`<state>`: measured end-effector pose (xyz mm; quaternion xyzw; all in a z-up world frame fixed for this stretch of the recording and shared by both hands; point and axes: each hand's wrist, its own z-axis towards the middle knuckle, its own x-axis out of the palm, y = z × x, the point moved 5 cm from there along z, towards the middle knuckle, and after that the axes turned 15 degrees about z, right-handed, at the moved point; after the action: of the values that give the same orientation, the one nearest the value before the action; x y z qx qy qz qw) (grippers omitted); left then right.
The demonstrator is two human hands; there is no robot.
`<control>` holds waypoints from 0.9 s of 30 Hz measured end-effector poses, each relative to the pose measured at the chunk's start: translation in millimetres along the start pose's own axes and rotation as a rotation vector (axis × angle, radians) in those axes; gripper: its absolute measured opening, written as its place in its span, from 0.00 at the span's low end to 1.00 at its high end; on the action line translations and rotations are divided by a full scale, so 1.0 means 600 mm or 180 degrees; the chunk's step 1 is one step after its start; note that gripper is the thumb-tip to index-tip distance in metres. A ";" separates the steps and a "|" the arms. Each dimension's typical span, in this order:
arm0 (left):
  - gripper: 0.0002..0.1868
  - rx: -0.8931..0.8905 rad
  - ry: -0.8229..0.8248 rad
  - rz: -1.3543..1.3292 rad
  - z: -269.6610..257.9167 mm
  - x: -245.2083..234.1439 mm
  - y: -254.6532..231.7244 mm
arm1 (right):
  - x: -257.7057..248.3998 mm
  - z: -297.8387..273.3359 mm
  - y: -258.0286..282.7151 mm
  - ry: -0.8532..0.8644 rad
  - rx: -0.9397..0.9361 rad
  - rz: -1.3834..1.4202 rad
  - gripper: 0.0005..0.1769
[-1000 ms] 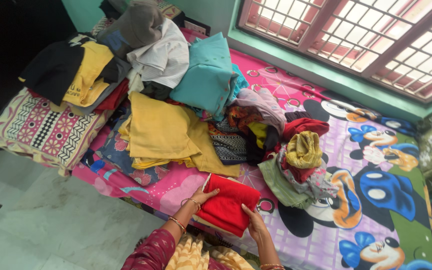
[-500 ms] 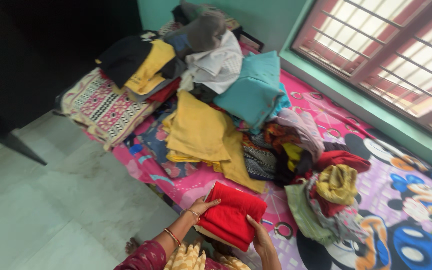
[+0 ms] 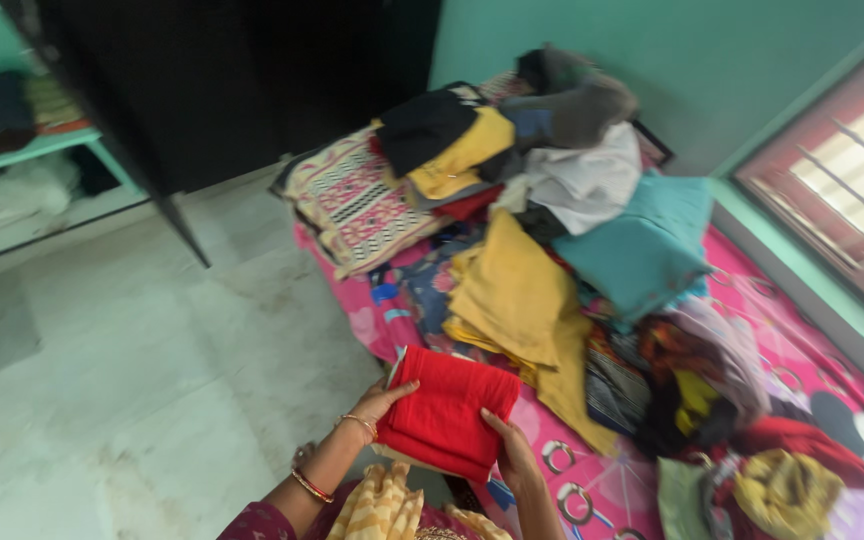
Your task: The person folds several garments on a bed, including a cream-colored pair of pants, a light blue t-shirt, and a red t-shirt. After folding, the person stacks the clothes and places them into a wardrobe.
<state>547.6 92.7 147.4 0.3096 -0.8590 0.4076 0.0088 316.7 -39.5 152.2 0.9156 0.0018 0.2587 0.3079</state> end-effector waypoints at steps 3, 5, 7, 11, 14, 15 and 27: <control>0.44 0.0133 -0.0258 -0.0184 -0.038 -0.069 -0.027 | 0.085 0.025 -0.010 0.0224 0.0101 -0.0182 0.29; 0.44 0.0189 -0.0445 -0.0273 -0.060 -0.120 -0.041 | 0.139 0.040 -0.026 0.0351 0.0208 -0.0275 0.29; 0.45 0.0252 -0.0600 -0.0412 -0.078 -0.169 -0.052 | 0.193 0.059 -0.038 0.0461 0.0326 -0.0384 0.29; 0.45 0.0366 -0.0837 -0.0673 -0.111 -0.264 -0.069 | 0.297 0.090 -0.073 0.0643 0.0505 -0.0537 0.28; 0.46 0.0535 -0.0932 -0.0821 -0.143 -0.328 -0.082 | 0.376 0.102 -0.102 0.0805 0.0652 -0.0657 0.29; 0.46 0.0616 -0.0949 -0.0857 -0.156 -0.350 -0.089 | 0.401 0.103 -0.113 0.0811 0.0666 -0.0728 0.29; 0.42 0.0874 -0.1208 -0.1615 -0.328 -0.579 -0.124 | 0.664 0.129 -0.250 0.1231 0.0974 -0.1263 0.30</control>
<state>822.0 378.4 237.5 0.5820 -0.6781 0.4394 -0.0917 721.6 103.3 203.4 0.8669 0.2778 0.3596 0.2051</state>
